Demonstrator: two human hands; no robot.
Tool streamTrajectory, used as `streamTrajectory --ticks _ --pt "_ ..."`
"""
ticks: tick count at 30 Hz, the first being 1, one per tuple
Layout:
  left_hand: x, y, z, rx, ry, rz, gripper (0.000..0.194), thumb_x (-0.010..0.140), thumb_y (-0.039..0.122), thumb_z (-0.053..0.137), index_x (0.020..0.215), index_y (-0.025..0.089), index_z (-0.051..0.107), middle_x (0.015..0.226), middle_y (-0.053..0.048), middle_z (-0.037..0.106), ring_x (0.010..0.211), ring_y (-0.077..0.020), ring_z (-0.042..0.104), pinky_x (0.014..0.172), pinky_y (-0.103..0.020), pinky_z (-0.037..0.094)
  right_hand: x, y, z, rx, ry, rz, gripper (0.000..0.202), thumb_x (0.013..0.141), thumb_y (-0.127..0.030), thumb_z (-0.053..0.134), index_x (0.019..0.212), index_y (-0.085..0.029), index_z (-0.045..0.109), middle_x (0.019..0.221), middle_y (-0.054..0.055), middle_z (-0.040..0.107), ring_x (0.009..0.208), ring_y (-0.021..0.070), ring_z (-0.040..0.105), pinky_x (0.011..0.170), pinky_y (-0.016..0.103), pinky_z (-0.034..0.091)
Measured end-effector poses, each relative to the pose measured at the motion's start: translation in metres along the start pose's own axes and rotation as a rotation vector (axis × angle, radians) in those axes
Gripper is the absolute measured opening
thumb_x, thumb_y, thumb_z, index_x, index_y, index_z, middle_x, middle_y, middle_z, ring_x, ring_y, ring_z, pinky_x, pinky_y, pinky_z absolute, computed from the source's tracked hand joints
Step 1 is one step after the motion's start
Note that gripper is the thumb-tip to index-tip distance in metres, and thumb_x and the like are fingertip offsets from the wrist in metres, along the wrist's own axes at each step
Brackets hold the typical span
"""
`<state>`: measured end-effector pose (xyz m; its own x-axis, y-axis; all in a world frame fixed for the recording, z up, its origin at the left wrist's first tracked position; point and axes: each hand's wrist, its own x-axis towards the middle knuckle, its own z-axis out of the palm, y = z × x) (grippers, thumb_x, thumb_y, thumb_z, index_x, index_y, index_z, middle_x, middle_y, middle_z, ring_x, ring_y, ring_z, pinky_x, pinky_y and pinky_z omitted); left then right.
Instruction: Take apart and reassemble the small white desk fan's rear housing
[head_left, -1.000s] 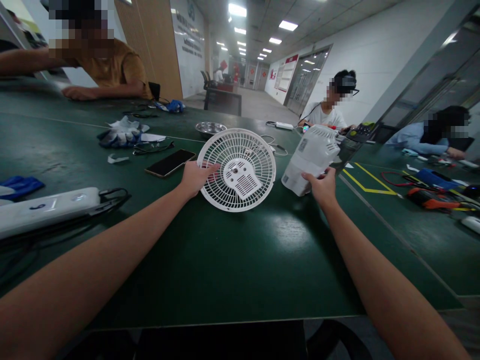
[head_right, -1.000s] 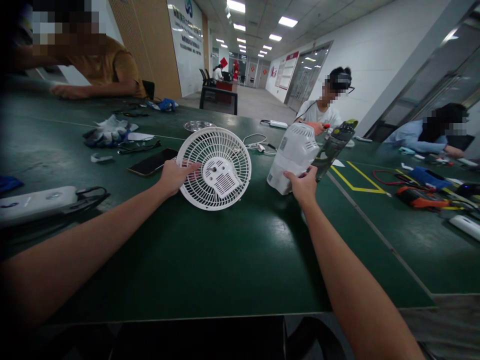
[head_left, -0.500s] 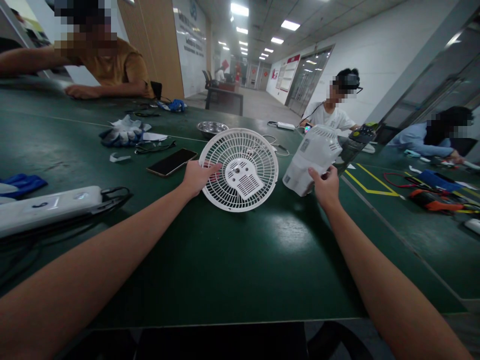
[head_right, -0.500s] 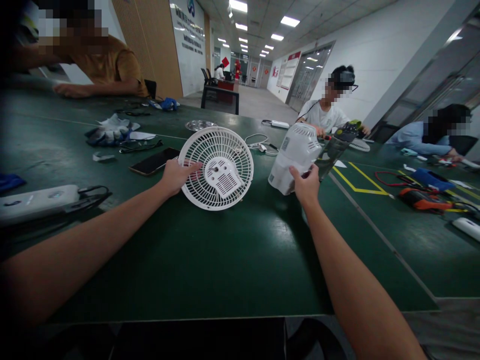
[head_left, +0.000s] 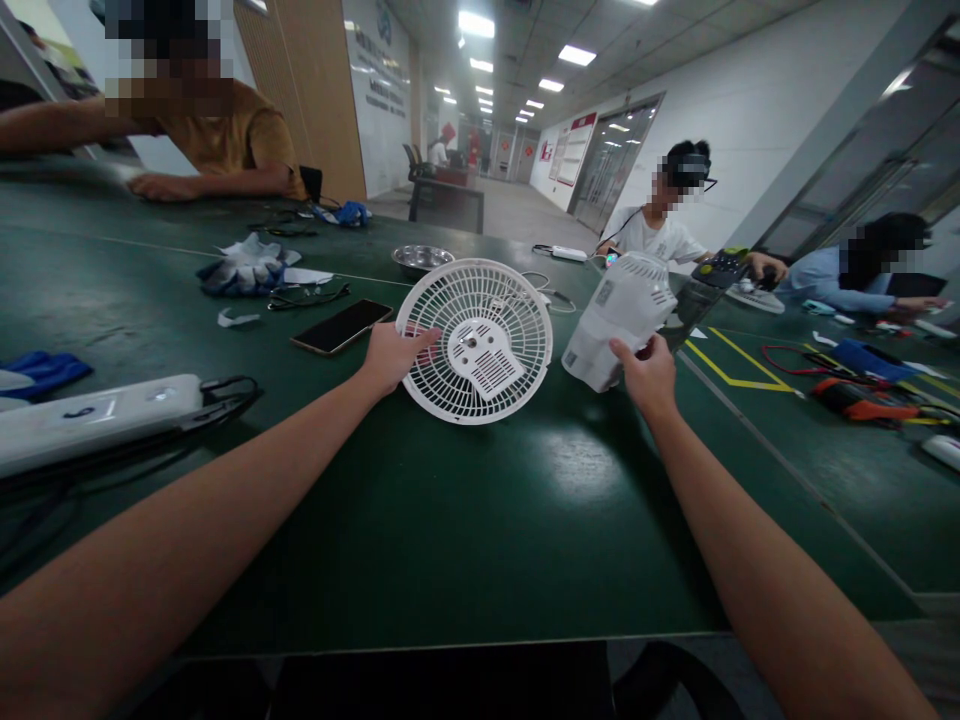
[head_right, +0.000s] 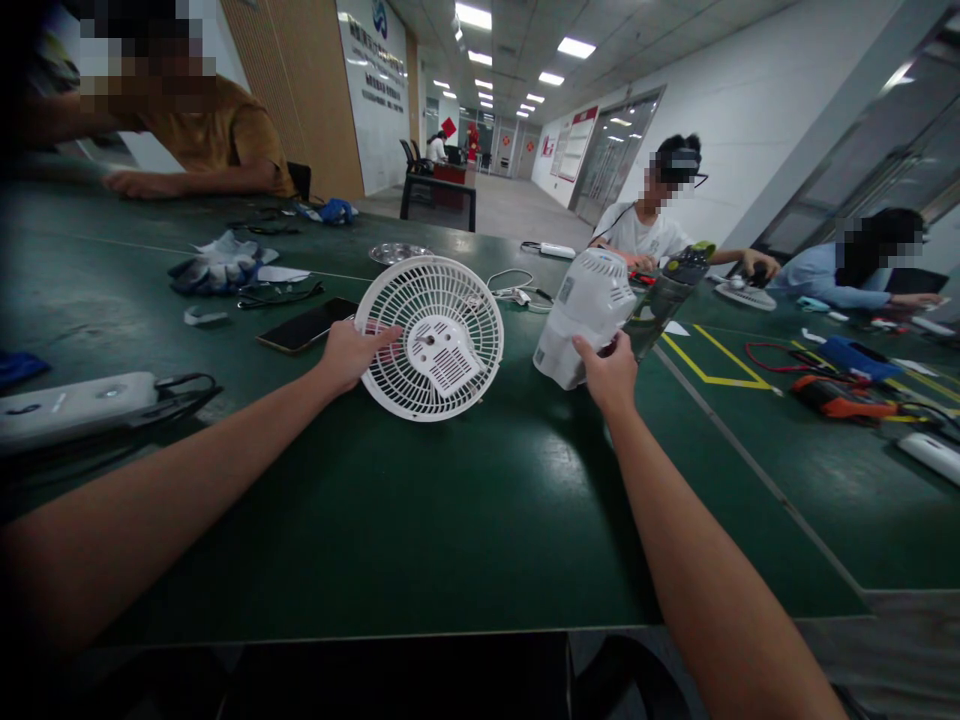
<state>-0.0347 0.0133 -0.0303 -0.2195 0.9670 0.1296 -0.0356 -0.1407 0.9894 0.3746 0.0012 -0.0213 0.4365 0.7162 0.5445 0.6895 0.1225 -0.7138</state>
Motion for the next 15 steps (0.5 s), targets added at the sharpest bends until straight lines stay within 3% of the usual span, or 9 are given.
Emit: streamTrajectory --ticks 6,10,15 --pt "-0.004 0.005 0.0 0.006 -0.002 -0.017 0.012 0.078 0.015 0.085 0.082 0.011 0.074 0.076 -0.009 0.075 0.066 -0.0198 0.072 0.065 -0.034 0.061 0.009 0.003 0.002 0.106 0.061 -0.076 0.099 0.071 -0.064 0.079 0.149 -0.012 0.049 0.123 0.017 0.072 0.108 0.0313 0.07 0.102 0.05 0.052" --pt "-0.004 0.005 -0.001 0.015 -0.002 -0.011 0.012 0.078 0.015 0.085 0.082 0.012 0.074 0.078 -0.009 0.076 0.067 -0.02 0.072 0.065 -0.034 0.062 0.015 0.001 -0.004 0.11 0.085 -0.123 0.087 0.07 -0.06 0.081 0.14 -0.013 0.059 0.118 0.015 0.074 0.102 0.0307 0.072 0.095 0.049 0.056" --pt "-0.004 0.006 -0.001 -0.002 -0.006 -0.015 0.013 0.078 0.015 0.085 0.085 0.013 0.075 0.078 -0.009 0.076 0.07 -0.0212 0.073 0.066 -0.034 0.062 0.023 0.012 -0.016 0.068 0.197 -0.093 0.082 0.072 -0.055 0.08 0.139 -0.014 0.058 0.12 0.018 0.074 0.102 0.0321 0.072 0.094 0.051 0.057"
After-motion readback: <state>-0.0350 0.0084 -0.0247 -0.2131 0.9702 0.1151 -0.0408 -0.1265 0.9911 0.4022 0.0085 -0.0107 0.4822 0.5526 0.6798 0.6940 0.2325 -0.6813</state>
